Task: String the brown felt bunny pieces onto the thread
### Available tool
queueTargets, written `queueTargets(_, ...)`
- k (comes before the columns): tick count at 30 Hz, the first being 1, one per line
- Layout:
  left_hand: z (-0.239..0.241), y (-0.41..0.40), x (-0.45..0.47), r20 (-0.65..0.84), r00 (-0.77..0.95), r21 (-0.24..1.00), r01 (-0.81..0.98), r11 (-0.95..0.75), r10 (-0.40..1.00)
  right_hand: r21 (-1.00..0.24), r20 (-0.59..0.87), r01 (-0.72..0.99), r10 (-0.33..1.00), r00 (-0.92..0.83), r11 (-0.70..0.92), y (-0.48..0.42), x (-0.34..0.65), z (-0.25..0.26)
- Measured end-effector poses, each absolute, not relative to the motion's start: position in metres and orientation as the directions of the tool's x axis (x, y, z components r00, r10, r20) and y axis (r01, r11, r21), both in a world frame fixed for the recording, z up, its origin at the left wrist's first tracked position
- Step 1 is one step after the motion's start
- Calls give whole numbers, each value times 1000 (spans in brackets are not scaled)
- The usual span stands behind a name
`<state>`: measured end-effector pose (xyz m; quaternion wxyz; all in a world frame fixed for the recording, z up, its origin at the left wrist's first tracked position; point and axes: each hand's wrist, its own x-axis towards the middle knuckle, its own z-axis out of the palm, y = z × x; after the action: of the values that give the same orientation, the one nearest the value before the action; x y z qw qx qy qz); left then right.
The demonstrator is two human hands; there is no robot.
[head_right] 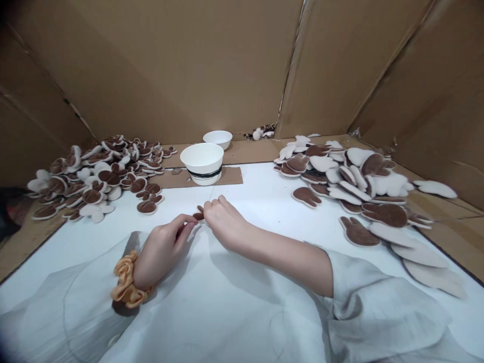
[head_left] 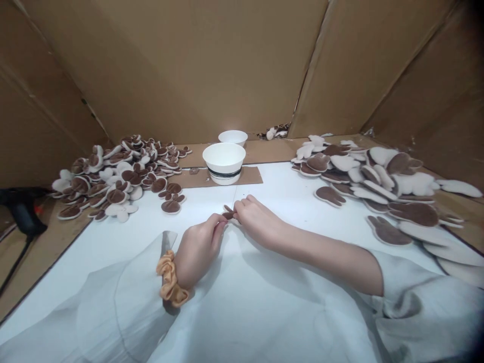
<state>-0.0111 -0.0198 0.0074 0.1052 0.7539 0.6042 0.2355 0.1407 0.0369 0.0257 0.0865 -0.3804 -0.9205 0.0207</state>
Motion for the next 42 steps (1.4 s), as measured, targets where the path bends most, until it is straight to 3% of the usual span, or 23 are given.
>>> queueTargets(7,9,-20,-11,166,131,460,866,-194,977,-274,191,700,751,-632,660,43,146,25)
queueTargets(15,9,-20,-11,178,136,454,868,-204,974,-291,174,701,757,-630,651,42,146,26)
queueTargets(23,10,-20,-10,238,173,458,848,-267,956,-157,162,691,708,-687,706,39,141,21)
queueTargets(36,13,-7,-14,236,325,419,817,-397,916,-48,147,611,610,-778,790,37,139,16)
queueTargets(42,21,15,-27,217,333,540,742,-397,918,-31,246,471,463,-851,882,39,144,12)
